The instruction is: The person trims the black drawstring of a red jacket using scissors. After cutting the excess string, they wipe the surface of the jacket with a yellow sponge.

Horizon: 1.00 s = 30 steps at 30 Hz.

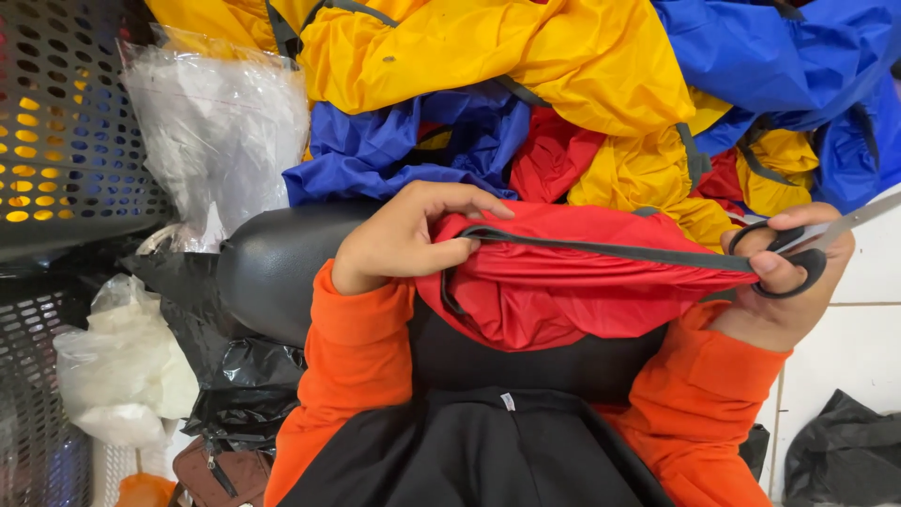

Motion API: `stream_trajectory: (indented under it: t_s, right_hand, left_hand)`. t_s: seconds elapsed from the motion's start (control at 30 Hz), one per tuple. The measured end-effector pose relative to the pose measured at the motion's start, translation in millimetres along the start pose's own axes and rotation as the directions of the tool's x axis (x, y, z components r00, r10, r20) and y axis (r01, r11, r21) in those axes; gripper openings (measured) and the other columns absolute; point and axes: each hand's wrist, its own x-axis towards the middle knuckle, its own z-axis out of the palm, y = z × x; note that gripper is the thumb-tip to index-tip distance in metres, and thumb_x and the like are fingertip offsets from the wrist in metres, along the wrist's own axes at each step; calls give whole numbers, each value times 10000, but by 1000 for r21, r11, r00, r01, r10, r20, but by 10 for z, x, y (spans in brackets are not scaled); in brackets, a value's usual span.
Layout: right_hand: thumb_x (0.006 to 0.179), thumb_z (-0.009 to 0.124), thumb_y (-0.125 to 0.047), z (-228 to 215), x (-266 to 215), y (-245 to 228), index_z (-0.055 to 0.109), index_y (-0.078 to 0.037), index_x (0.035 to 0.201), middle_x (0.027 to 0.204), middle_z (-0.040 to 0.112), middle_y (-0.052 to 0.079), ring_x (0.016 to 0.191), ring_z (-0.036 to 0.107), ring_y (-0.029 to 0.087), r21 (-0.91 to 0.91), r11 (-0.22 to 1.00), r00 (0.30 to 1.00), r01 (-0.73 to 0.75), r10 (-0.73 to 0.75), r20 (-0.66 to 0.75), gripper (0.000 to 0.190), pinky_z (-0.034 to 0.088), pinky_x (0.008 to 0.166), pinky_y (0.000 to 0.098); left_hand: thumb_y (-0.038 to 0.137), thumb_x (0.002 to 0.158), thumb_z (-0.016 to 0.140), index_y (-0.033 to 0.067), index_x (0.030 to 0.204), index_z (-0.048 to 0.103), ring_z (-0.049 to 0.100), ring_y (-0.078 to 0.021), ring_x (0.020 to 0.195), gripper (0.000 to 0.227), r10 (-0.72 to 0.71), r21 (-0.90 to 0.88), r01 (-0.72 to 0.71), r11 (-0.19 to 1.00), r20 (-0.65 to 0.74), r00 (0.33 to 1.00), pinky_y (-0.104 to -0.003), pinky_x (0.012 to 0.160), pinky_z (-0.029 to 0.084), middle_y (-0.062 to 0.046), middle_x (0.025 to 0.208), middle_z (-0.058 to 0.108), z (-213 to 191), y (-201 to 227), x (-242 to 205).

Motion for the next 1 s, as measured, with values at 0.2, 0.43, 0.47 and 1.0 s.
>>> stream_trajectory:
  t_s: [0.2,0.43,0.47,1.0]
  right_hand:
    - [820,715,-185,9,-9,-70,539,-158,1079,621,471,-33,508,404,52,-5,999,989,-36,36,146,314,481,614,174]
    - [807,748,-187,-118,6,1,550,-153,1098,666,515,-9,533,422,44,-69,996,986,-60,69,149,354,371,542,157]
    - [782,785,-173,-166,13,32,577,-133,1128,744,570,2,595,512,57,-108,993,990,-56,69,123,406,435,598,154]
    - [810,800,-172,-118,58,77,598,-116,1164,772,586,5,596,520,71,-131,990,996,-54,63,62,412,464,632,169]
  left_hand:
    - [-35,880,559,-63,1125,725,478,-50,679,297,-69,-166,87,982,112,991,-172,608,400,-9,862,678,-18,33,-37]
    - [-3,915,600,-60,1084,730,490,-51,665,221,-66,-147,88,985,149,987,-169,623,418,-10,836,686,-19,16,-33]
    - [14,918,629,-61,1078,725,532,-63,711,201,-42,-155,67,986,161,986,-181,680,459,-31,878,706,-15,36,-26]
    - [150,558,971,54,1066,700,423,-98,707,584,-43,5,44,999,-30,999,-223,664,409,34,787,523,112,59,17]
